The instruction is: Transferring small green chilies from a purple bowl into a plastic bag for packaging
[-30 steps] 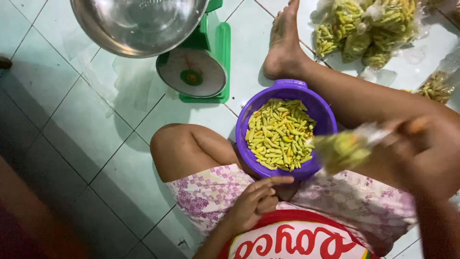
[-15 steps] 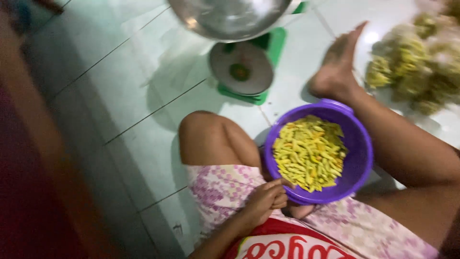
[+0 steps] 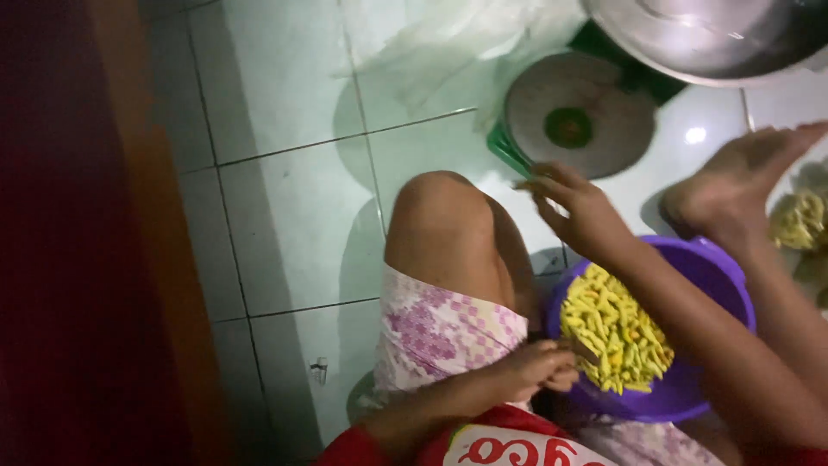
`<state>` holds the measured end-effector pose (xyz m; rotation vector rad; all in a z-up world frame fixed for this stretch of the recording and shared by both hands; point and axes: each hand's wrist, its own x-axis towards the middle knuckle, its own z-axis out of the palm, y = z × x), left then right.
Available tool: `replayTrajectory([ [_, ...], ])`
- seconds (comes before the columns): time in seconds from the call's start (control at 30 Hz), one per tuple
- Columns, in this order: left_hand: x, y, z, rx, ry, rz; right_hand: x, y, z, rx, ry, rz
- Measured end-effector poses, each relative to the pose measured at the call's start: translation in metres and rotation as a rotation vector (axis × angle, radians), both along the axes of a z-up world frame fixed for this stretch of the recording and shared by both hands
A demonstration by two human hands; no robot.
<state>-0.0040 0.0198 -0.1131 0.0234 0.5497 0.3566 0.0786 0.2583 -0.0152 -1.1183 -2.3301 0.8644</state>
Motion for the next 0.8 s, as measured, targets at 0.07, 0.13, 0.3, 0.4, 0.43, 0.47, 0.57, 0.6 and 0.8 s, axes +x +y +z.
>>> replayTrajectory([
  [0.07,0.027,-0.027,-0.037,0.174,0.131,0.012,-0.049,0.029,-0.023,-0.097,-0.094,-0.040],
  [0.13,0.034,-0.029,-0.042,0.344,0.270,0.024,-0.096,0.058,-0.024,-0.188,-0.192,-0.082],
  [0.3,-0.014,0.012,0.029,0.131,-0.191,0.018,-0.110,0.098,-0.135,0.132,-1.245,0.191],
  [0.4,-0.033,0.023,0.058,0.512,0.185,-0.117,-0.103,0.084,-0.101,-0.346,-0.495,-0.101],
  [0.43,-0.028,0.018,0.048,0.510,0.177,-0.121,-0.095,0.060,-0.067,-0.350,-0.501,-0.107],
  [0.47,-0.021,0.013,0.039,0.406,-0.009,0.077,-0.086,0.036,-0.032,-0.204,-0.258,-0.091],
  [0.57,-0.026,0.021,0.046,0.334,-0.183,0.273,-0.043,-0.032,0.037,-0.191,0.121,-0.155],
  [0.6,-0.030,0.026,0.054,0.372,-0.167,0.286,-0.026,-0.056,0.054,-0.330,0.260,-0.222],
  [0.8,-0.031,0.026,0.034,0.251,-0.233,0.334,0.117,-0.202,0.028,-0.627,0.541,-0.730],
])
